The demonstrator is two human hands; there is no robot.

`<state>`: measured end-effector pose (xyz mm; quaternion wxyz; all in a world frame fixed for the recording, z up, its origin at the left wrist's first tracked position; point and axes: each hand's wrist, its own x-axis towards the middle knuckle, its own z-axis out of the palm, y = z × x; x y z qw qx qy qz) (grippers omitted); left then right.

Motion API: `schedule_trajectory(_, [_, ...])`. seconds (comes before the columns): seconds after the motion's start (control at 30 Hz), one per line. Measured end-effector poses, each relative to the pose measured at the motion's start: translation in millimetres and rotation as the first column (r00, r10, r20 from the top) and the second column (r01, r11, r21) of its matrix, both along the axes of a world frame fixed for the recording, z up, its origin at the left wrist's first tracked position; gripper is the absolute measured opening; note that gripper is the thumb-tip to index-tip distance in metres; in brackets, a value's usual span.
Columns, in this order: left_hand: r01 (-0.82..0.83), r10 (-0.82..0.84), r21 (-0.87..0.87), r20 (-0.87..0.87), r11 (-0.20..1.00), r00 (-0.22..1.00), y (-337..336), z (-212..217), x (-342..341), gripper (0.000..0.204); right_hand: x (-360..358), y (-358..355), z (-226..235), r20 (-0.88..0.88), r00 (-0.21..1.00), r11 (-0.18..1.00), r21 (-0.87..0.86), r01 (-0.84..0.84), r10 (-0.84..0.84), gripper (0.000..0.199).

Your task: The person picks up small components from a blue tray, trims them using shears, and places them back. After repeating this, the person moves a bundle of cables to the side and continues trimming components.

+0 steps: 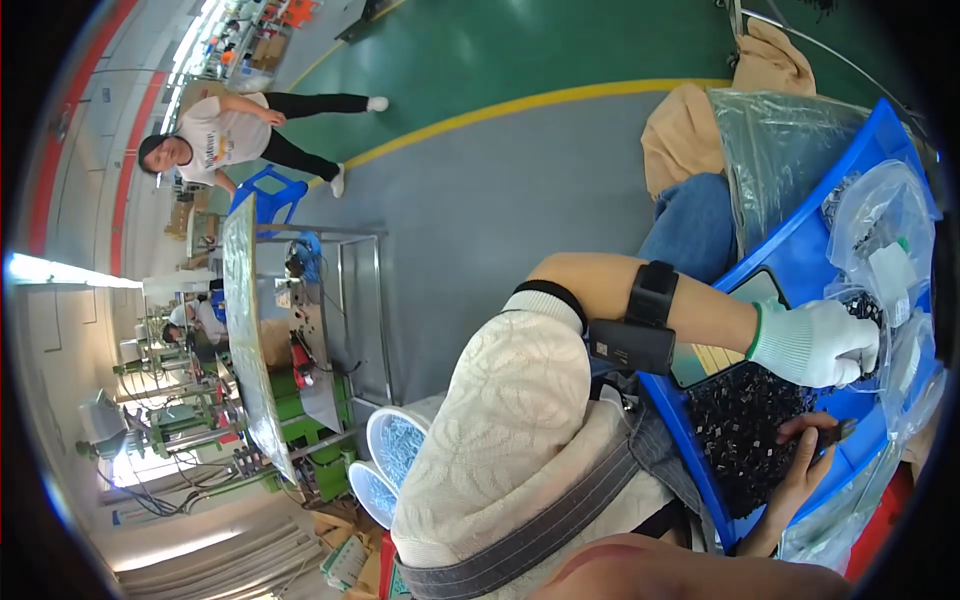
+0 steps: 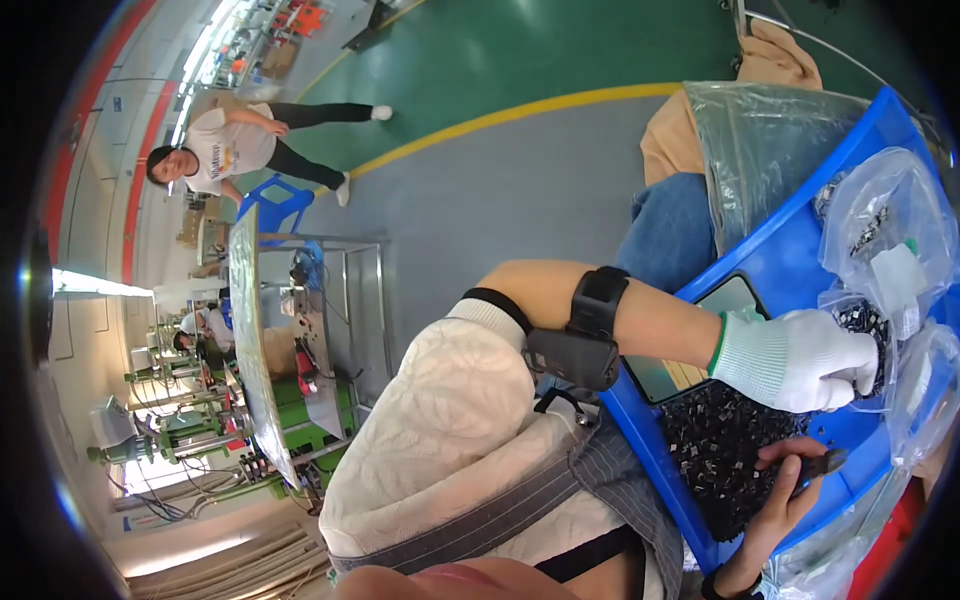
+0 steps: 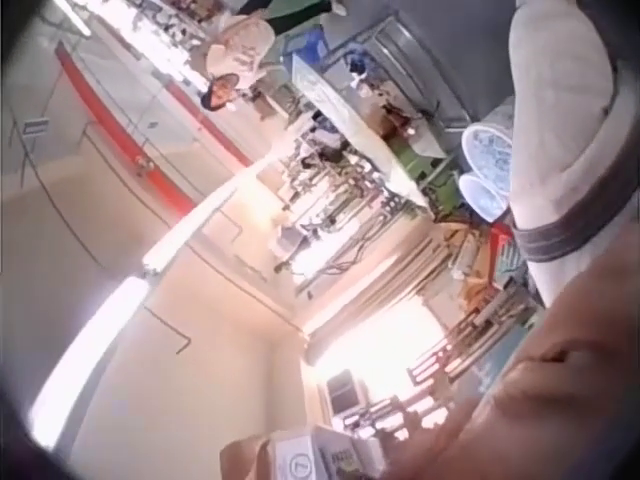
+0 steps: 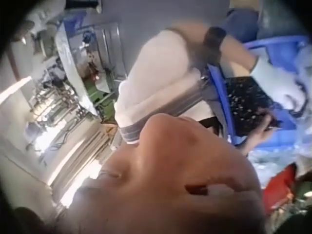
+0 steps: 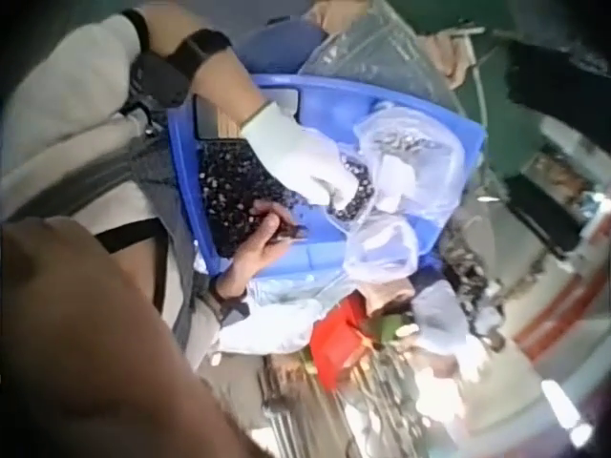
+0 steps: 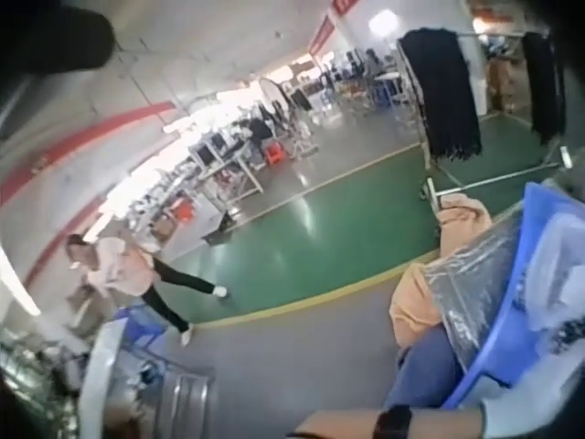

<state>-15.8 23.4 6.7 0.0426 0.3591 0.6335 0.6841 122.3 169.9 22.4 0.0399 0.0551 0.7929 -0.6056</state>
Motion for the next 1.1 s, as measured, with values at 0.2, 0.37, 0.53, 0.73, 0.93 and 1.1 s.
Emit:
schedule_trajectory(0.2, [0.068, -0.062, -0.130, 0.054, 0.989, 0.997, -15.5, 2.8, -2.3, 0.014, 2.3, -5.3, -1.3, -0.013, 1.000, 0.999, -0.034, 0.024, -0.024, 0.020])
schedule_trajectory(0.37, [0.238, -0.200, -0.092, 0.302, 0.967, 0.932, -26.7, 19.5, 1.2, 0.014, 2.5, -6.7, 5.0, 0.064, 0.997, 0.999, -0.028, 0.044, -0.042, 0.019])
schedule_trajectory(0.53, [0.389, -0.358, 0.070, 0.563, 0.919, 0.745, -20.4, 26.2, 1.5, 0.012, 3.0, -7.6, 11.1, 0.112, 0.987, 0.990, -0.061, 0.126, -0.118, 0.018])
schedule_trajectory(0.73, [0.367, -0.227, -0.019, 0.755, 0.930, 0.615, -33.1, 47.1, -12.6, 0.014, -28.8, -15.6, 21.2, 0.157, 0.986, 0.996, -0.080, -0.045, 0.057, 0.010])
schedule_trajectory(0.93, [0.410, -0.357, 0.114, 0.727, 0.905, 0.586, -35.0, 41.6, -2.5, 0.013, -11.8, -8.5, 28.3, 0.123, 0.987, 0.993, -0.075, -0.096, 0.105, 0.011])
schedule_trajectory(1.1, [0.406, -0.335, 0.072, 0.702, 0.911, 0.629, -41.7, 48.0, 10.3, 0.015, 0.0, -12.6, 36.4, 0.117, 0.978, 0.984, -0.063, -0.168, 0.174, 0.012])
